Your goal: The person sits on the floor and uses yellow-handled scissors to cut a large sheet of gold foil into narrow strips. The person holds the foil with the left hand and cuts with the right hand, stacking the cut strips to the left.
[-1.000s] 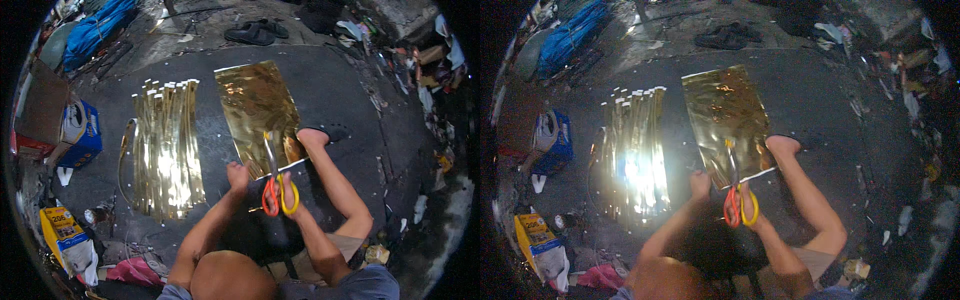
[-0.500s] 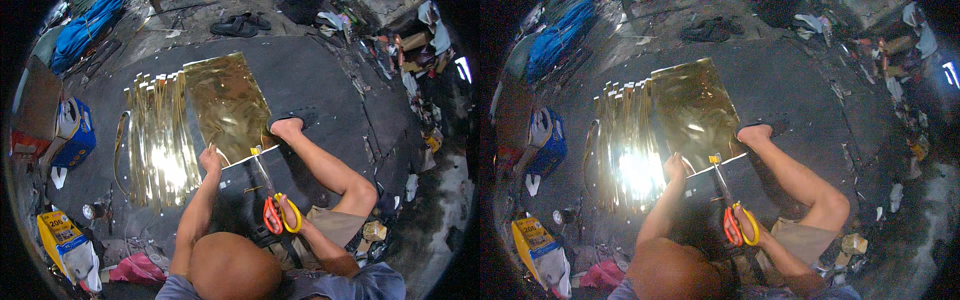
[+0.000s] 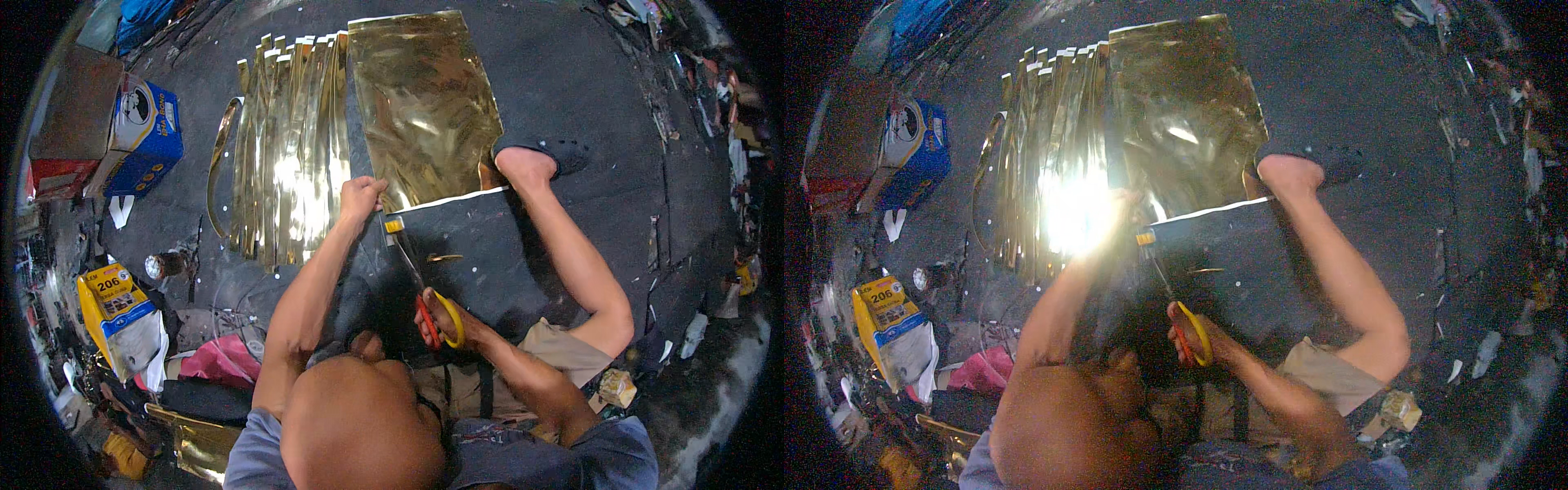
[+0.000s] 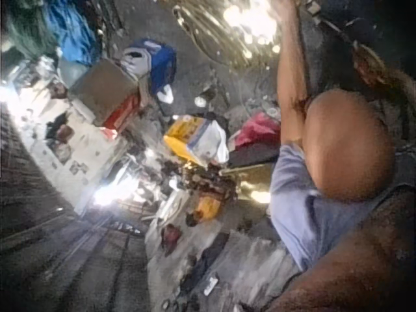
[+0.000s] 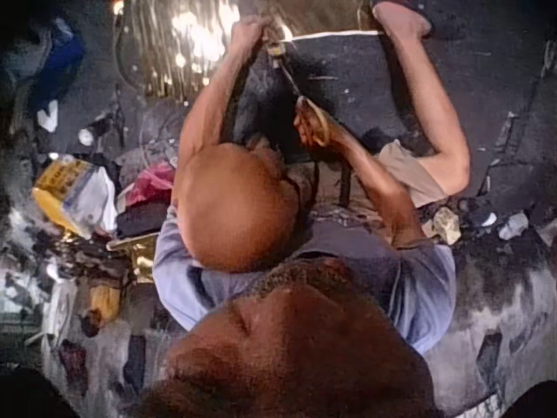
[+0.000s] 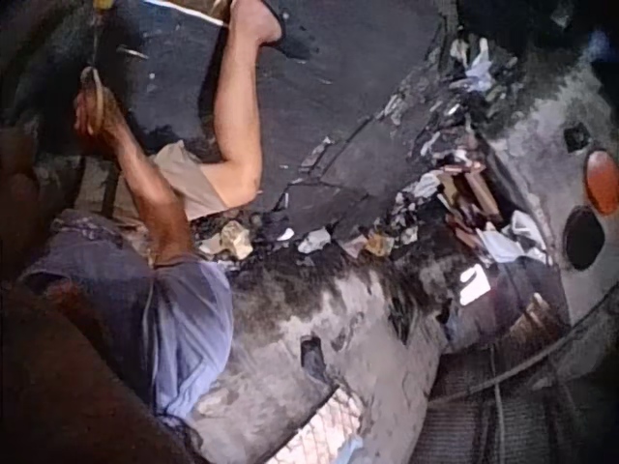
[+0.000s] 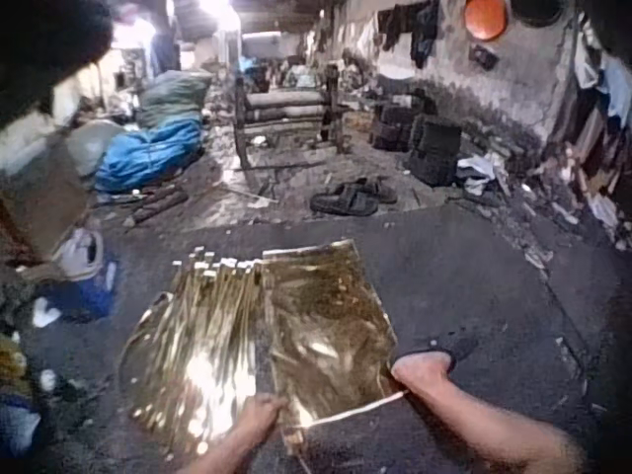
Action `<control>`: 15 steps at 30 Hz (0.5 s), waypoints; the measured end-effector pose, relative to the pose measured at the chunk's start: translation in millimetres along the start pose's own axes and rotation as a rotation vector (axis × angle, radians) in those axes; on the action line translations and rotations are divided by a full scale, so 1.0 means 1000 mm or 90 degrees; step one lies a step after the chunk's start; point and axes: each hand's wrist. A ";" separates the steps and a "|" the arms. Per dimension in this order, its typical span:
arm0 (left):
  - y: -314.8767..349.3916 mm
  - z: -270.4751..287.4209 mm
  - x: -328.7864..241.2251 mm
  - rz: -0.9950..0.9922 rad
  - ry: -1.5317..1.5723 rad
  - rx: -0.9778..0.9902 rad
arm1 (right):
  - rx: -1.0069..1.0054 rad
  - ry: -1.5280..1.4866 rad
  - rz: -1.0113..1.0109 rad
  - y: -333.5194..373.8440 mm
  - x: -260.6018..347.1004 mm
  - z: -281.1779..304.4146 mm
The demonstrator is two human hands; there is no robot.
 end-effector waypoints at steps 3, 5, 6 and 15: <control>0.048 -0.016 -0.044 0.002 -0.042 -0.028 | 0.002 -0.021 0.009 -0.019 0.003 -0.002; 0.010 0.009 -0.021 0.022 -0.069 -0.001 | 0.015 -0.025 0.015 -0.034 0.000 -0.008; 0.007 0.003 -0.021 0.025 -0.081 0.000 | -0.001 -0.039 0.019 -0.039 -0.004 -0.003; -0.002 -0.006 -0.007 0.027 -0.129 -0.031 | -0.115 -0.130 0.056 -0.078 -0.014 0.016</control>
Point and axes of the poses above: each hand's wrist, its own y-axis away from the middle knuckle, its own z-axis out of the back of the hand, x = y × z, and after that the axes turned 11 degrees about z, right-handed
